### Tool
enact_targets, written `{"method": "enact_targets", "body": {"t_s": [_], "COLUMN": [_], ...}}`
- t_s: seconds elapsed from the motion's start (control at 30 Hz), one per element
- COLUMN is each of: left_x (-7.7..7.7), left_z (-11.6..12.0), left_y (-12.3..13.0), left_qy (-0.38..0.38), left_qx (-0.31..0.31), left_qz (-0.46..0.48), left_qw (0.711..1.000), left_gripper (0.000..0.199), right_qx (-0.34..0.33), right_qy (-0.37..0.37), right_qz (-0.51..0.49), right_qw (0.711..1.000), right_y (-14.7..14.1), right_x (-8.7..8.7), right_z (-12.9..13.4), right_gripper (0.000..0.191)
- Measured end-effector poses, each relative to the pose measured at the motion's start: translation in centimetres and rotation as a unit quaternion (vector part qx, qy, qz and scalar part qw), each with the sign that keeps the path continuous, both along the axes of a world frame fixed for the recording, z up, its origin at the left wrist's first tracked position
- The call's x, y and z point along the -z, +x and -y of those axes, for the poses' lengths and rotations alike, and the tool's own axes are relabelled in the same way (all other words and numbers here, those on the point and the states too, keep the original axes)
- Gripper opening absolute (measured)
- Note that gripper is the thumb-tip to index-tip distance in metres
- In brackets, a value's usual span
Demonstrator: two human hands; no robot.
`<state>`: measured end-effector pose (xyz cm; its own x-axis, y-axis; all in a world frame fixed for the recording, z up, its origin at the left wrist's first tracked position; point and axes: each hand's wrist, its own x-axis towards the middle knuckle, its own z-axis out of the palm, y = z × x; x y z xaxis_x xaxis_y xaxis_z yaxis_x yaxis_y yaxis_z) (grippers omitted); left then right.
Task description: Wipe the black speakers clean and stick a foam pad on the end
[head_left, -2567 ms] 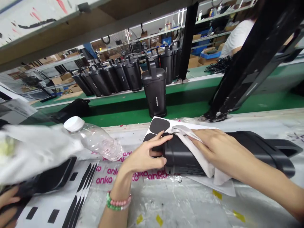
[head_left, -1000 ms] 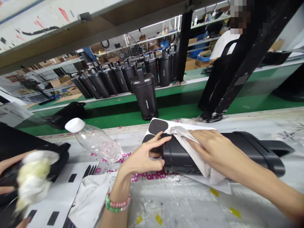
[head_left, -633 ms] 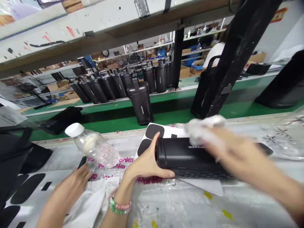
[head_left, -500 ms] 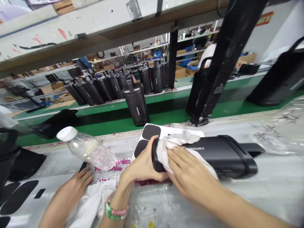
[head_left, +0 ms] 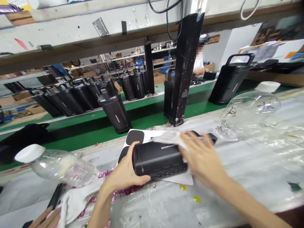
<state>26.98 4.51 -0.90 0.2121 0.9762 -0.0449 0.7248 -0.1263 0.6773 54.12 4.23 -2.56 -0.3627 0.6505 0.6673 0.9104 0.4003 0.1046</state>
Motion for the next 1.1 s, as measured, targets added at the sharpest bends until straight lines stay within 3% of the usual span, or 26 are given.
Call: {"method": "enact_targets", "body": {"t_s": [0.07,0.13,0.2,0.33,0.4,0.47,0.6,0.67,0.73,0.83,0.93,1.03,1.1], "left_x": [0.0,-0.2,-0.5,-0.7,-0.5,-0.4,-0.6,-0.7,-0.9,-1.1,-1.1,-1.1,-1.1], "left_z": [0.1,0.1,0.2,0.3,0.2,0.1,0.1,0.1,0.2,0.2,0.2,0.2,0.2], "left_y": [-0.1,-0.3,-0.3,-0.4,-0.4,-0.5,-0.5,-0.4,-0.3,-0.2,-0.3,-0.3,-0.4], "left_qy": [-0.028,-0.047,-0.052,-0.046,-0.038,-0.036,-0.076,-0.088,-0.089,-0.090,-0.088,-0.093,-0.098], "left_qx": [0.009,0.021,0.031,0.067,0.082,0.084,0.061,0.061,0.067,0.077,0.081,0.074,0.071], "left_qz": [0.044,0.076,0.080,0.116,0.128,0.115,0.065,0.062,0.067,0.070,0.072,0.073,0.079], "left_qw": [0.999,0.996,0.995,0.990,0.988,0.989,0.993,0.992,0.991,0.991,0.990,0.990,0.989], "left_gripper": [0.102,0.102,0.100,0.101,0.101,0.100,0.105,0.109,0.112,0.115,0.118,0.120,0.120], "right_qx": [0.066,0.079,0.036,-0.120,-0.142,-0.101,0.046,0.085,0.083,-0.010,-0.105,-0.123,-0.134], "right_qy": [0.010,0.015,0.020,0.030,0.015,-0.011,-0.051,-0.066,-0.106,-0.180,-0.325,-0.516,-0.585], "right_qz": [-0.019,-0.045,-0.055,-0.016,0.008,0.021,0.012,0.026,0.058,0.064,0.010,-0.027,-0.026], "right_qw": [0.998,0.996,0.998,0.992,0.990,0.995,0.998,0.994,0.989,0.982,0.940,0.847,0.799], "right_y": [2.9,3.0,0.0,-7.8,-9.0,-7.5,-0.5,2.4,3.4,1.3,-2.8,-5.8,-6.5], "right_x": [0.2,0.8,1.5,2.2,1.9,1.2,-0.7,-1.4,-2.0,-3.1,-4.9,-7.0,-7.8], "right_z": [-0.5,-0.4,0.5,2.8,3.0,2.6,0.6,-0.7,-2.0,-3.3,-4.2,-5.9,-7.2], "right_gripper": [0.044,0.045,0.046,0.046,0.046,0.046,0.047,0.045,0.043,0.042,0.041,0.041,0.040]}}
